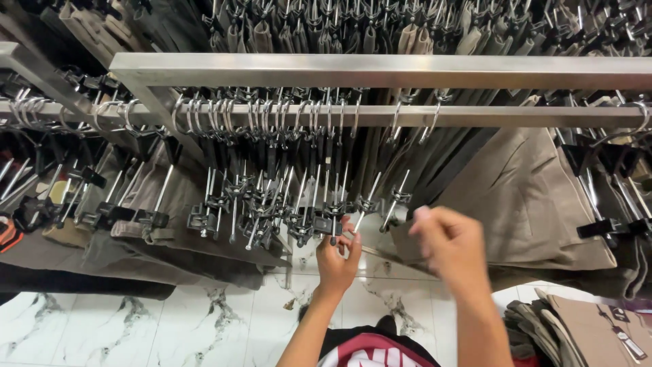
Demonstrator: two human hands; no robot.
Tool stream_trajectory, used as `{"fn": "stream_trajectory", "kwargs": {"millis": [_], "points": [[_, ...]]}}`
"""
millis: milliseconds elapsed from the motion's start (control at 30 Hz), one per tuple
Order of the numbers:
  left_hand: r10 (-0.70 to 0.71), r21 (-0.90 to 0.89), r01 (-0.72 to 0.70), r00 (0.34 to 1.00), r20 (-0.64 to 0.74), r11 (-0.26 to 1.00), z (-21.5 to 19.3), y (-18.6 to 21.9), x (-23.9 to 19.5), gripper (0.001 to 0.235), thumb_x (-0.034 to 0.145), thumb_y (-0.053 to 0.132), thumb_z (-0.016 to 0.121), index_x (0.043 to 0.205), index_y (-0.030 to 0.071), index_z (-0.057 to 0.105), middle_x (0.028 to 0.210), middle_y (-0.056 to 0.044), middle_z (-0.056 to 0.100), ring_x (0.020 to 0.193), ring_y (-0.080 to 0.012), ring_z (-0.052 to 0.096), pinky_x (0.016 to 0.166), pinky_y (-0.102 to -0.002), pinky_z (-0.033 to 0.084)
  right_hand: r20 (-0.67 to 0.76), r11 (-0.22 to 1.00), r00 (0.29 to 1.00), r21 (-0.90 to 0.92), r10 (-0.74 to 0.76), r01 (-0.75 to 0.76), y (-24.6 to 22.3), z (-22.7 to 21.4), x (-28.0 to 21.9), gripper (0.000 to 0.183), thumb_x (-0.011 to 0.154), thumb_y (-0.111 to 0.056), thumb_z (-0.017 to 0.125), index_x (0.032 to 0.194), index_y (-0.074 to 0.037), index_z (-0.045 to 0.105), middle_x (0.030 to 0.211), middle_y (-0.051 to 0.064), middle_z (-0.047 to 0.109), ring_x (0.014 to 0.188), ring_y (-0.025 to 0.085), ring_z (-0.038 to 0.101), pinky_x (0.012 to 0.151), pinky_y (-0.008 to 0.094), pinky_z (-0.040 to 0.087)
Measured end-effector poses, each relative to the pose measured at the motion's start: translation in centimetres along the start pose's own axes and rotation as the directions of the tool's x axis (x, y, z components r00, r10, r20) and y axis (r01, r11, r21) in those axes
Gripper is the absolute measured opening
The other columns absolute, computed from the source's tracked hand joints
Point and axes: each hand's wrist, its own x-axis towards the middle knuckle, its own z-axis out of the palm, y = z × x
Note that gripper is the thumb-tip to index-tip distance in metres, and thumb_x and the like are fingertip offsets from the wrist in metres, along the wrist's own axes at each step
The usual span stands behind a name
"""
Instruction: The person removes a pair of beige trousers from a clothing rack, unfolds them, and folds them neatly by hand. They then place the folded trousers onto a pile on the floor and briefly handle another pair of trousers from the rack.
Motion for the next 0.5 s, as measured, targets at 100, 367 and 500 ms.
{"fn": "stream_trajectory", "kwargs": {"millis": [100,367,500], "points": [[-0.098,0.039,0.093,0.983,0.154,0.995,-0.4,-1.9,-1.5,0.012,0.089,0.023,0.072,0.086,0.013,0.067,0.053,-0.001,0.063,0.046,-0.0201,0.057,0.051,-0.031,0.050,-0.109,0.999,0.994,0.042,0.010,-0.005,1.3,-1.3,1.4,0.022,0.099,-0.017,0.066,0.081,-0.004,0.070,0.049,0.013,0.053,0.035,0.018,0.048,0.036,0.027,0.039],[-0.380,0.317,0.235,0.745,0.548,0.919,-0.9,-10.7,-4.3,0.037,0.095,0.013,0.063,0.132,0.016,0.057,0.101,-0.012,0.076,0.077,-0.0334,0.071,0.071,-0.047,0.053,0.212,0.859,0.925,0.353,0.314,-0.372,2.2,4.2,1.5,0.038,0.095,-0.023,0.068,0.120,0.006,0.073,0.095,0.023,0.073,0.059,0.023,0.070,0.053,0.028,0.059],[-0.629,0.626,0.164,0.414,0.658,0.762,-1.0,-24.7,-11.3,0.040,0.099,0.038,0.047,0.136,0.025,0.052,0.115,-0.012,0.072,0.104,-0.0358,0.066,0.086,-0.047,0.049,0.384,0.694,0.868,0.531,0.314,-0.486,3.6,3.4,2.2,0.030,0.099,-0.020,0.064,0.117,0.003,0.069,0.084,0.009,0.068,0.053,0.013,0.052,0.050,0.022,0.041]]}}
